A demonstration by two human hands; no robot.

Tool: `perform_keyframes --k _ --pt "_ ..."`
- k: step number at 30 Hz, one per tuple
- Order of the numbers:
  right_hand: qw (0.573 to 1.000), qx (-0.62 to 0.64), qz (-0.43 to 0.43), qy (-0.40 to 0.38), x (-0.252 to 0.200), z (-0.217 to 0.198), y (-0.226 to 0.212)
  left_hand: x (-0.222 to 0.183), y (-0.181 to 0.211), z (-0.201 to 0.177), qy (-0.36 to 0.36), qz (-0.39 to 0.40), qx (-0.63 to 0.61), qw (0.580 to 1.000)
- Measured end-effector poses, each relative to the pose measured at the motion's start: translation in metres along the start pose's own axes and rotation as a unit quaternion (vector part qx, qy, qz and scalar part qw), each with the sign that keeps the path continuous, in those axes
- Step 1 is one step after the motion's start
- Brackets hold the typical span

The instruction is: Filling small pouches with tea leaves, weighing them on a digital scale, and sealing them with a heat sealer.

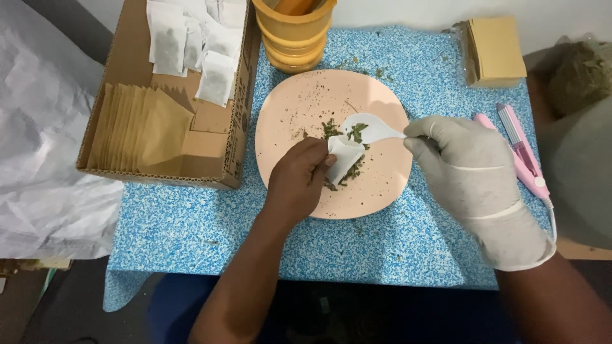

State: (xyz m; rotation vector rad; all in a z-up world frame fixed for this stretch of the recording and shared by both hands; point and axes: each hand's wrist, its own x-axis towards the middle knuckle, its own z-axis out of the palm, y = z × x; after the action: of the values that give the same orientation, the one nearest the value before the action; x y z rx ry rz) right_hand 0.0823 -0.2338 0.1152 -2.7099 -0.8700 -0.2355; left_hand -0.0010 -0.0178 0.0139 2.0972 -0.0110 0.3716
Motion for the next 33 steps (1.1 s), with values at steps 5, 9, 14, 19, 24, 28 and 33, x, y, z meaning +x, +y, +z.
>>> perform_keyframes --k 5,9,14,19,24,28,33 --pt "0.999 0.003 -0.036 0.020 -0.002 0.001 0.000 -0.001 -0.002 0.001 -0.003 0.018 0.003 1.000" --pt "0.998 0.037 -0.039 0.013 -0.002 0.001 -0.002 -0.001 -0.001 0.001 0.017 0.033 -0.001 0.999" --pt "0.998 0.054 -0.030 0.022 -0.002 0.005 -0.001 0.000 -0.002 0.001 0.005 0.012 -0.011 1.000" --pt "0.986 0.110 0.112 -0.052 0.005 -0.009 -0.014 0.000 0.000 -0.001 0.014 0.025 -0.030 0.999" --pt "0.956 0.159 0.238 -0.064 0.015 -0.012 -0.020 0.001 -0.003 0.000 0.067 -0.014 -0.118 0.991" --pt "0.986 0.066 0.153 -0.015 0.008 0.055 0.022 -0.001 0.012 -0.006 0.109 -0.062 -0.259 0.958" --pt "0.989 -0.099 0.107 -0.008 -0.005 0.090 0.015 0.000 -0.002 -0.004 0.132 -0.062 -0.264 0.953"
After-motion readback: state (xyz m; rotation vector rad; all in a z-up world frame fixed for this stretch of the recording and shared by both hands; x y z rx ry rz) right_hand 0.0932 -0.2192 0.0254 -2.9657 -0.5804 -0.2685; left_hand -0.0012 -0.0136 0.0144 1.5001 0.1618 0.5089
